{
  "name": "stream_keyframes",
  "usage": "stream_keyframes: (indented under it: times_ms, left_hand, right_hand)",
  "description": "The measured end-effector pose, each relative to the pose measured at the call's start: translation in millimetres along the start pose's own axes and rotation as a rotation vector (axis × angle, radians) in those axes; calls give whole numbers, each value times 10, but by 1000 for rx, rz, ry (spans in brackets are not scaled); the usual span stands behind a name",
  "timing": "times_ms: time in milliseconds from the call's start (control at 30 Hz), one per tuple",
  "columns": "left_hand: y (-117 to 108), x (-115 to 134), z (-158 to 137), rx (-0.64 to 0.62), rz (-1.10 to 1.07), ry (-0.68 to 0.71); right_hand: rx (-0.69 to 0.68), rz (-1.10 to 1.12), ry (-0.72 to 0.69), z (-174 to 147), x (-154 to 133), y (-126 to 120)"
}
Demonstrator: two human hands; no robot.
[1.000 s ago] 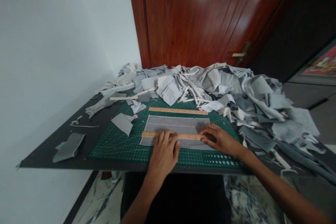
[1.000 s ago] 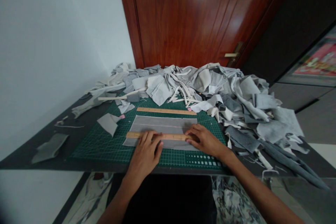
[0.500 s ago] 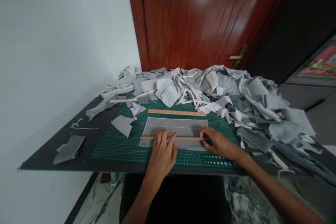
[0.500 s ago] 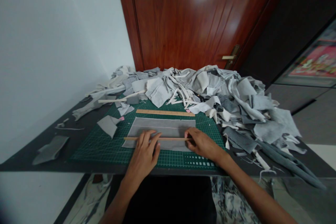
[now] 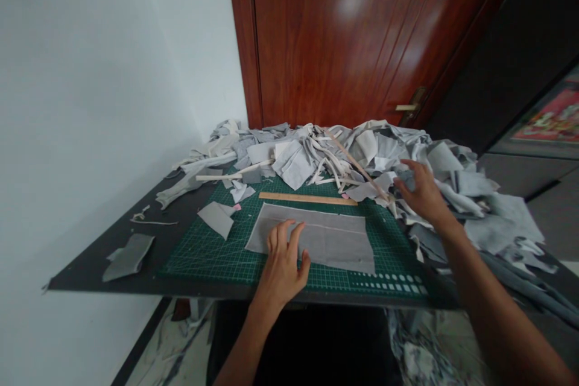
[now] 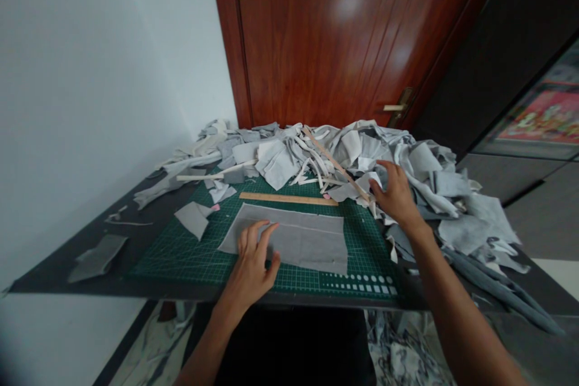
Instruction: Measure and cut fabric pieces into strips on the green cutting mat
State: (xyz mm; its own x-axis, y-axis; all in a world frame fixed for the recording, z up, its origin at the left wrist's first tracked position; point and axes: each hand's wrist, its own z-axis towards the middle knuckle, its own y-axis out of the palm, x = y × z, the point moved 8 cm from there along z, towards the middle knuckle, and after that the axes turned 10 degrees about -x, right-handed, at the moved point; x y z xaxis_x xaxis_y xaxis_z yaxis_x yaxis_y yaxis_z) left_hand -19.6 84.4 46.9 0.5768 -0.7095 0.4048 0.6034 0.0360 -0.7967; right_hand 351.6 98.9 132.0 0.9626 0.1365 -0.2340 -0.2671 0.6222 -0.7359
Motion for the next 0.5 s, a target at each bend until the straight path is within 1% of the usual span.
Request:
stream_keyframes:
  times_ms: [67, 133, 233, 300, 400, 467, 500]
  left_hand:
    - [68, 3, 12, -45, 20, -8]
    - [124, 11, 20, -86, 39, -5]
    - [169, 14, 23, -121, 59, 1]
    - [183, 8, 23, -135, 66, -2]
    - [191, 1, 21, -141, 65, -3]
    - [192, -2, 18, -139, 63, -4]
    - [193, -5, 16, -137, 63, -7]
  right_hand:
    - [-40, -7, -12, 14, 146, 18]
    - [-108, -6, -18, 0, 211, 129]
    - [-195, -46, -35, 44, 183, 378]
    - [-282, -118, -26, 152, 150, 592]
    - [-514, -300, 106, 344, 242, 961]
    - [-618, -387, 213, 434, 355, 1130]
    - [-646, -416, 259, 466, 411, 1188]
